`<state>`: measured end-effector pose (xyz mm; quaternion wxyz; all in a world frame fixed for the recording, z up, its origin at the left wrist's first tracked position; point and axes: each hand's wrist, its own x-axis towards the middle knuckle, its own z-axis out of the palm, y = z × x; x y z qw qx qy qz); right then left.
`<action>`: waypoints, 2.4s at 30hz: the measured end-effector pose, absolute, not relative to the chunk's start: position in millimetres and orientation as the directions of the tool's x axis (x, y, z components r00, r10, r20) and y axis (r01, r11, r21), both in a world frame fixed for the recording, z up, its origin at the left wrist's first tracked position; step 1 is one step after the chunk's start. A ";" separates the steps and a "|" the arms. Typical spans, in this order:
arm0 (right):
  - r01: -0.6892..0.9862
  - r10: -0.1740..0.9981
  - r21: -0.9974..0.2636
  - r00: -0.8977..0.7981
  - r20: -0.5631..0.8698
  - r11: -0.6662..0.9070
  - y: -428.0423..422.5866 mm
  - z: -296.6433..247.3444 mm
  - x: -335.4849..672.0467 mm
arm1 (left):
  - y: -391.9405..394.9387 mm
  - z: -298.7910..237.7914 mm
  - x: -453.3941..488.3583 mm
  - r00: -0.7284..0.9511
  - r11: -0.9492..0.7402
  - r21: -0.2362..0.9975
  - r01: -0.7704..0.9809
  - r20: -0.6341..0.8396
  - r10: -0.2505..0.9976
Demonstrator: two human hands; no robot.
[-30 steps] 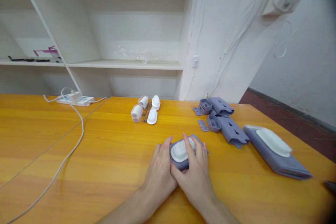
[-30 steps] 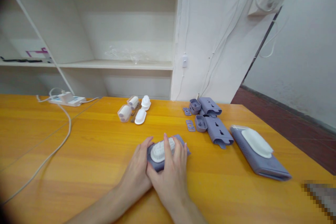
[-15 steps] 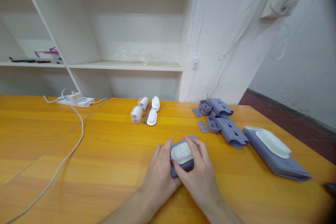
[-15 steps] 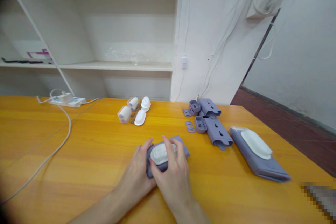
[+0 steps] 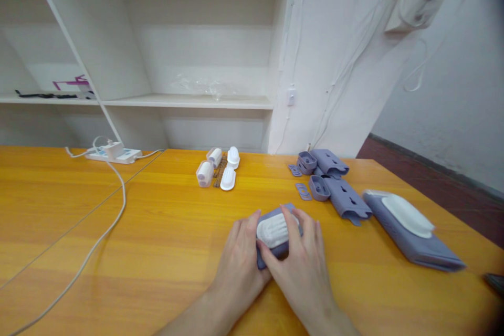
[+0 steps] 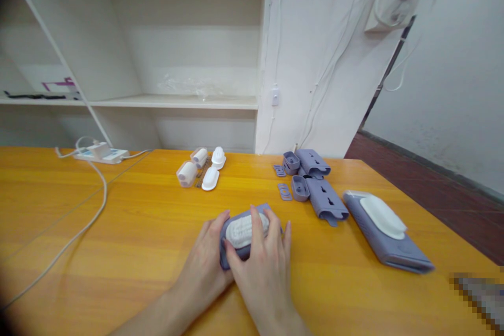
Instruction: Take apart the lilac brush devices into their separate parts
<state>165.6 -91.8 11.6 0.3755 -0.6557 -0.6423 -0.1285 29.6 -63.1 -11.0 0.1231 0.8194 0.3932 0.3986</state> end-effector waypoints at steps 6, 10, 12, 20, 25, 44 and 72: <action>0.953 0.735 -0.290 0.133 0.665 0.090 -96.1 16.5 162.3 | -64.5 -9.4 29.4 0.414 -0.702 0.464 0.540 0.580 0.701; 0.911 0.738 -0.403 0.211 0.641 0.091 -97.9 17.5 160.8 | -65.2 -7.7 29.5 0.413 -0.722 0.430 0.542 0.612 0.675; 0.873 0.741 -0.465 0.216 0.636 0.144 -97.7 19.2 162.5 | -64.7 -7.2 29.3 0.415 -0.730 0.403 0.551 0.627 0.659; 0.772 0.755 -0.514 0.070 0.652 0.372 -95.7 22.6 170.1 | -65.4 -7.1 29.5 0.421 -0.745 0.361 0.561 0.650 0.633; 0.732 0.758 -0.520 0.008 0.652 0.439 -97.9 21.7 173.9 | -64.7 -5.8 24.3 0.408 -0.712 0.462 0.530 0.597 0.691; 0.626 0.946 -0.709 -0.193 0.262 0.324 -92.7 2.1 215.3 | -22.4 111.0 37.0 0.796 -0.782 0.178 0.597 -0.260 0.547; 0.592 0.949 -0.742 -0.174 0.263 0.315 -91.5 4.1 212.4 | -17.9 112.1 52.8 0.836 -0.834 0.133 0.535 -0.222 0.501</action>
